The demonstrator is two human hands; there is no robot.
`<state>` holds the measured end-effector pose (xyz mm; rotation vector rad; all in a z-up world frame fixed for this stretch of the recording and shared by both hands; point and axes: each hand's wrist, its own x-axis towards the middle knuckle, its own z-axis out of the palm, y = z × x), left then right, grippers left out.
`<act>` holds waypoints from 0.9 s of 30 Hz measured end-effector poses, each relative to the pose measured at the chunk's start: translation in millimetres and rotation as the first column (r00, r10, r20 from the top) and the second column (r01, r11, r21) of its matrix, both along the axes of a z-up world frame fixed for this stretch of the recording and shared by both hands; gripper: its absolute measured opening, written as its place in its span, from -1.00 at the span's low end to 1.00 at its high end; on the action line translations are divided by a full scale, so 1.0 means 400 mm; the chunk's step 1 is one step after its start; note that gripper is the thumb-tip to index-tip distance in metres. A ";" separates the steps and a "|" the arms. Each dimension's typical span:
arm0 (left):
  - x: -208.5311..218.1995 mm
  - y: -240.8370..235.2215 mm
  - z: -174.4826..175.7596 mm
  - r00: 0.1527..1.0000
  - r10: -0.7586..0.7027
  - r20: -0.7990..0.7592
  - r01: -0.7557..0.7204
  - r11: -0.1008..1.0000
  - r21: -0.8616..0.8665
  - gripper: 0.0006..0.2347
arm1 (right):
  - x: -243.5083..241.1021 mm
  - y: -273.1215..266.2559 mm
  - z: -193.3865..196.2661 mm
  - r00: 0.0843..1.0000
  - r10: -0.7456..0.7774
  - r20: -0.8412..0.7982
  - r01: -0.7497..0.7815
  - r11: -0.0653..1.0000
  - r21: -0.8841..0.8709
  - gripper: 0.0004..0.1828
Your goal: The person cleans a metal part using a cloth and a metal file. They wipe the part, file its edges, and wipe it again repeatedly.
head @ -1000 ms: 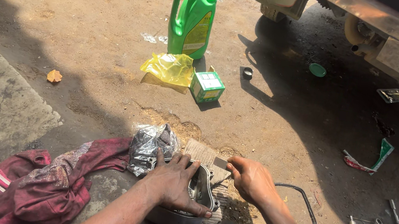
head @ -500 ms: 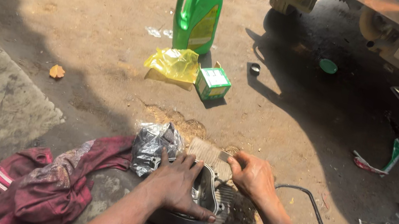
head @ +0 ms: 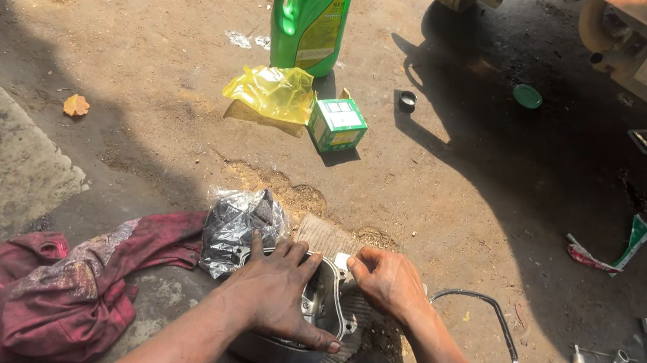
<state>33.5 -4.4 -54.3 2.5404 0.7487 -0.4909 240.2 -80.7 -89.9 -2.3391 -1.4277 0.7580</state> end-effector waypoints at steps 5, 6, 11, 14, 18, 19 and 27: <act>0.000 0.004 -0.007 1.000 -0.005 -0.023 0.005 1.000 -0.012 0.29 | -0.031 0.002 0.017 0.983 0.043 0.180 -0.056 0.996 0.064 -0.61; 0.001 0.007 -0.008 0.999 -0.009 -0.033 0.008 1.000 -0.013 0.30 | -0.029 0.004 0.022 0.984 0.037 0.176 -0.042 0.999 0.029 -0.60; -0.001 0.003 -0.010 1.000 -0.003 -0.013 0.003 1.000 -0.020 0.29 | 0.006 0.008 0.016 0.999 -0.017 -0.035 0.016 0.999 -0.047 -0.54; -0.001 0.007 -0.012 1.000 -0.012 -0.023 0.012 1.000 -0.028 0.29 | 0.015 0.014 0.001 1.000 0.008 -0.030 -0.010 0.999 -0.050 -0.56; 0.001 0.003 -0.007 1.000 0.001 0.000 -0.001 1.000 -0.025 0.27 | -0.022 0.048 -0.009 0.994 0.070 0.079 -0.074 0.996 0.052 -0.58; 0.002 0.004 -0.003 1.000 0.003 -0.001 -0.003 1.000 -0.025 0.28 | -0.023 0.048 -0.004 0.991 0.091 0.096 -0.097 0.994 0.059 -0.59; -0.004 0.006 -0.005 0.999 -0.006 0.037 0.007 0.999 -0.041 0.29 | 0.033 0.037 0.021 0.980 0.087 0.180 -0.073 0.994 -0.083 -0.56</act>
